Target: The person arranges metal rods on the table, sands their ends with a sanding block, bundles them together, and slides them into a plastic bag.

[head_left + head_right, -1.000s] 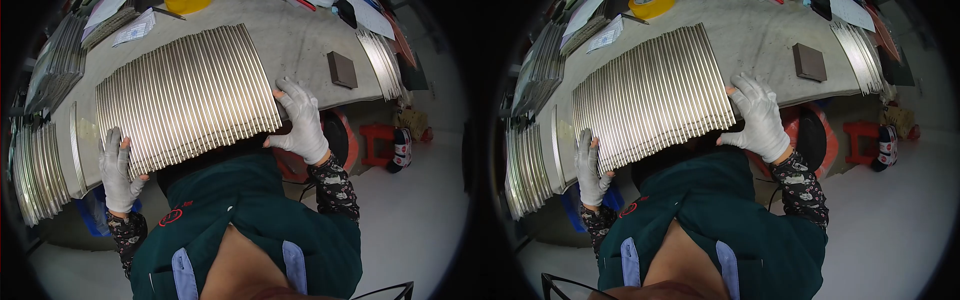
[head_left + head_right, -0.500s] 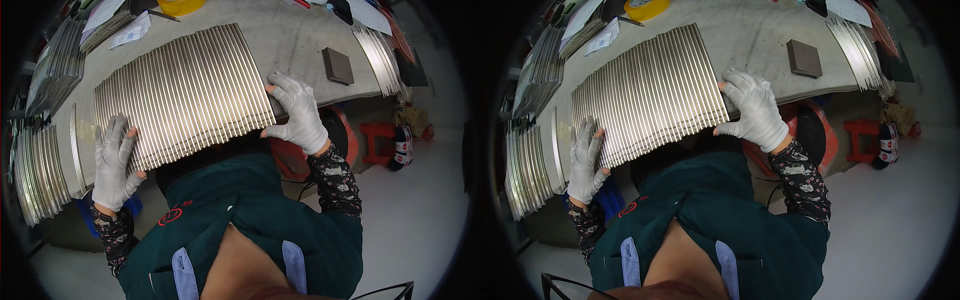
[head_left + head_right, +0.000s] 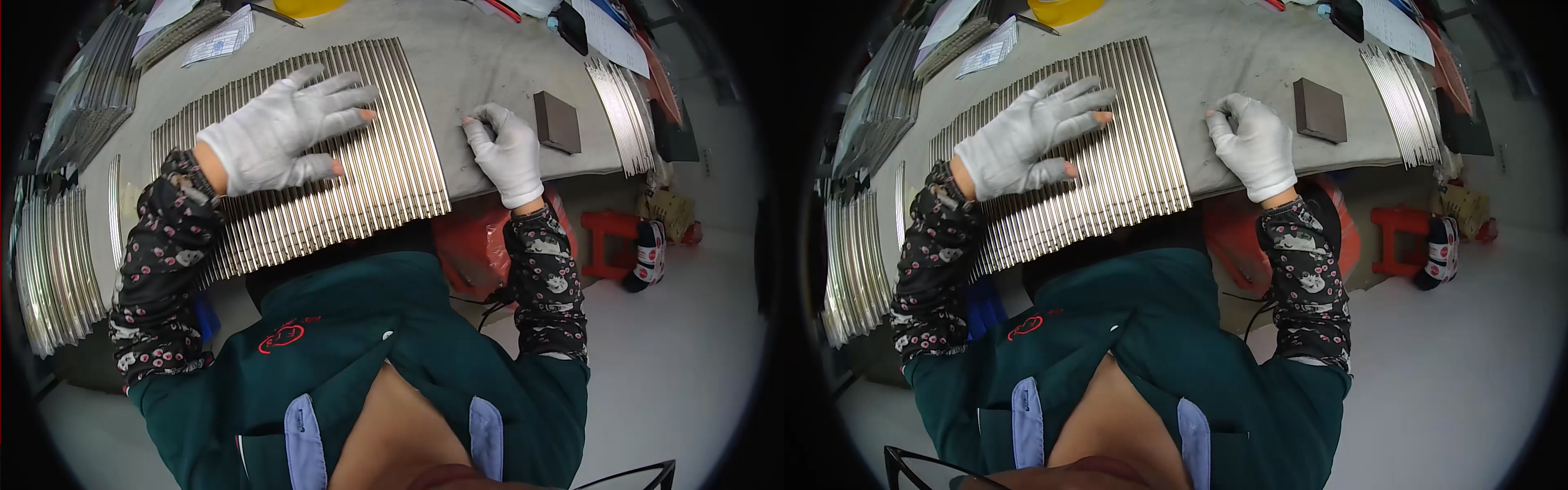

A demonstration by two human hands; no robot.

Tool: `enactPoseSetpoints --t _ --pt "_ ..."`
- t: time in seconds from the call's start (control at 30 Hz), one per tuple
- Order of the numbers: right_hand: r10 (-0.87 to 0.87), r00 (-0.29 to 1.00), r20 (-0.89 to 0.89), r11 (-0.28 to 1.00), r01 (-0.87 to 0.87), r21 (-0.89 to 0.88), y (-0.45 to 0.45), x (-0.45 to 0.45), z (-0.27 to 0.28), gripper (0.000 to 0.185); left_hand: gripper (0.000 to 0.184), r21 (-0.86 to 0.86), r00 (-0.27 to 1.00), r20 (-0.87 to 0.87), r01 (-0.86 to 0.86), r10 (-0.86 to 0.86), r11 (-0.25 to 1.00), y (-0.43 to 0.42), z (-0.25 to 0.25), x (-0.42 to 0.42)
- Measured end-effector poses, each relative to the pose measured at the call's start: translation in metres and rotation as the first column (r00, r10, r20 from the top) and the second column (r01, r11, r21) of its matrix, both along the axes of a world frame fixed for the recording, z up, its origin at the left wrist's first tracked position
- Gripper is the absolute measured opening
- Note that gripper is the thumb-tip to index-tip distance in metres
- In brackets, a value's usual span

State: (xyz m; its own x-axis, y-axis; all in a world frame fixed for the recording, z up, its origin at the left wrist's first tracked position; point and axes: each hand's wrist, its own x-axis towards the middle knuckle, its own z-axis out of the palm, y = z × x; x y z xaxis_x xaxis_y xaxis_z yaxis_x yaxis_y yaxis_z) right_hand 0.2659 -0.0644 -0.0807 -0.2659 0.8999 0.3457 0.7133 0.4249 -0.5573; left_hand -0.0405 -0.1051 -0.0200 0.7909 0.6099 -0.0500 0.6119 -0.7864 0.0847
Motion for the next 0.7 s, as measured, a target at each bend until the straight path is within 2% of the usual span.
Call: enactPoseSetpoints --t 0.13,0.2,0.33,0.47,0.6,0.7 --pt "-0.027 1.0 0.01 0.999 0.027 0.047 -0.002 -0.003 0.0 0.012 0.073 -0.083 0.999 -0.003 0.047 -0.047 0.995 0.014 -0.016 0.026" --pt "-0.018 0.999 0.044 0.992 0.012 0.124 -0.002 -0.003 0.0 0.011 0.07 -0.032 0.997 0.04 0.06 -0.058 0.998 0.017 -0.021 0.032" --pt "-0.017 0.999 0.045 0.994 0.012 0.112 -0.003 -0.003 0.001 0.011 0.065 -0.04 0.999 0.026 0.039 -0.038 0.998 0.02 -0.024 0.042" --pt "-0.007 0.999 0.049 0.99 0.0 0.141 -0.001 -0.002 -0.001 0.01 0.056 0.045 0.995 0.086 0.04 -0.044 0.998 0.023 -0.033 0.048" --pt "-0.011 0.997 0.08 0.985 -0.003 0.17 -0.002 -0.002 -0.002 0.009 0.059 0.065 0.994 0.085 0.058 -0.064 0.996 0.026 -0.034 0.053" --pt "-0.012 0.997 0.081 0.987 -0.001 0.158 -0.004 -0.004 0.001 0.009 0.068 0.032 0.996 0.064 0.061 -0.063 0.998 0.027 -0.035 0.055"
